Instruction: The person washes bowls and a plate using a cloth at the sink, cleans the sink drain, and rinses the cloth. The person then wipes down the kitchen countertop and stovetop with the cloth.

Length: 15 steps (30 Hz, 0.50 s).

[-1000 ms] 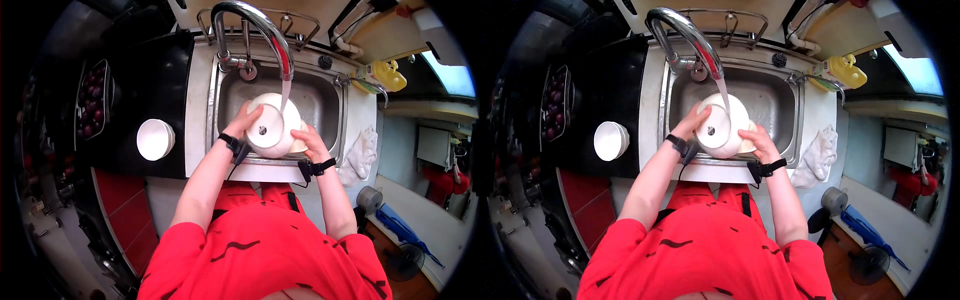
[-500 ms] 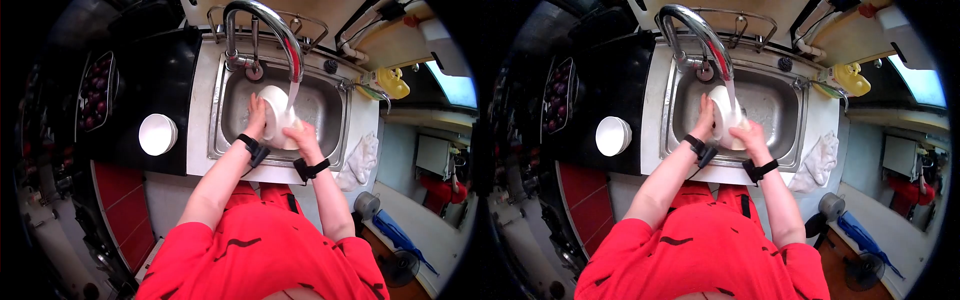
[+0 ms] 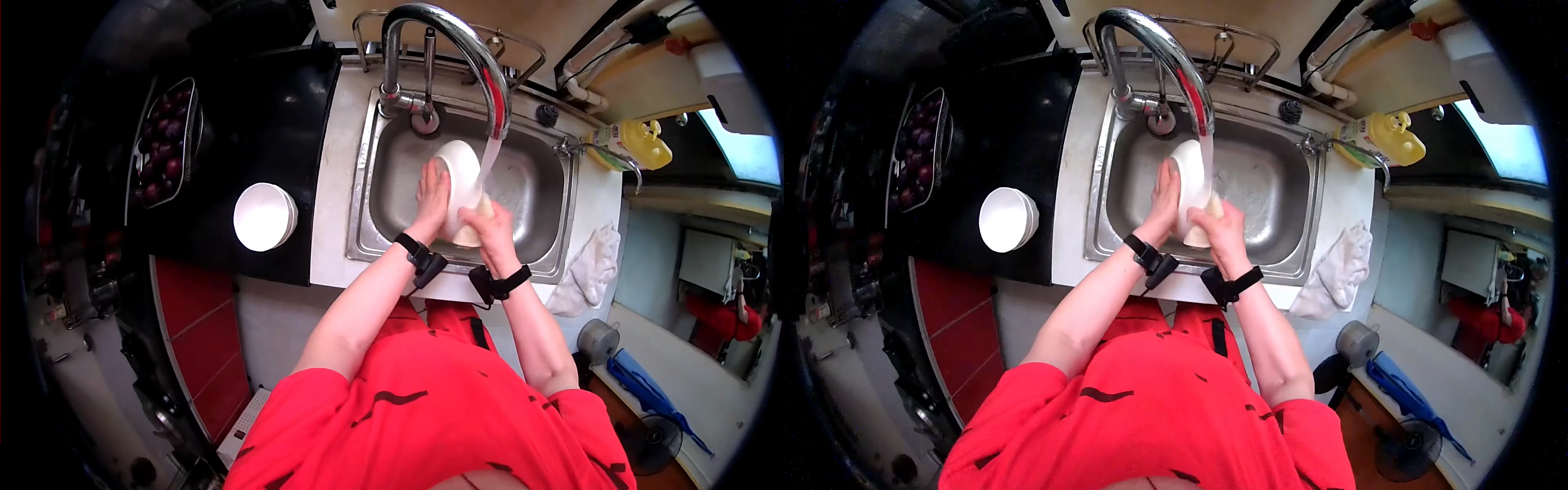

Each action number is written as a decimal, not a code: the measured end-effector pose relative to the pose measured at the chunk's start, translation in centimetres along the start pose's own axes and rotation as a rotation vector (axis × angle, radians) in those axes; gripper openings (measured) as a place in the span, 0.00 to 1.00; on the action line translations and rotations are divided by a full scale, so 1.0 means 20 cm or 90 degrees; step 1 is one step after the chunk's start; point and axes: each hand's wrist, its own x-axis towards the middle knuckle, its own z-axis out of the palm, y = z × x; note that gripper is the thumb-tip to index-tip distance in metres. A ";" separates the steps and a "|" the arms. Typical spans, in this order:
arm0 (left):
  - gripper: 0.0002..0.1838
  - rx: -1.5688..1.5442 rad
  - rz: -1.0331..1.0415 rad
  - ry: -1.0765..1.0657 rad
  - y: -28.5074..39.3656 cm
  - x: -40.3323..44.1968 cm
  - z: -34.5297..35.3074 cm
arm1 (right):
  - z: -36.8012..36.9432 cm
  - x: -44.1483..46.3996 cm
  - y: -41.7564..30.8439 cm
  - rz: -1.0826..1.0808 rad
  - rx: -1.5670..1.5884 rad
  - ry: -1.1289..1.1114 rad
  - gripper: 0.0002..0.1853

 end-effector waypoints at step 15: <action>0.14 -0.612 -0.185 -0.086 0.01 -0.08 -0.37 | -0.42 0.25 0.15 0.209 0.060 -0.084 0.21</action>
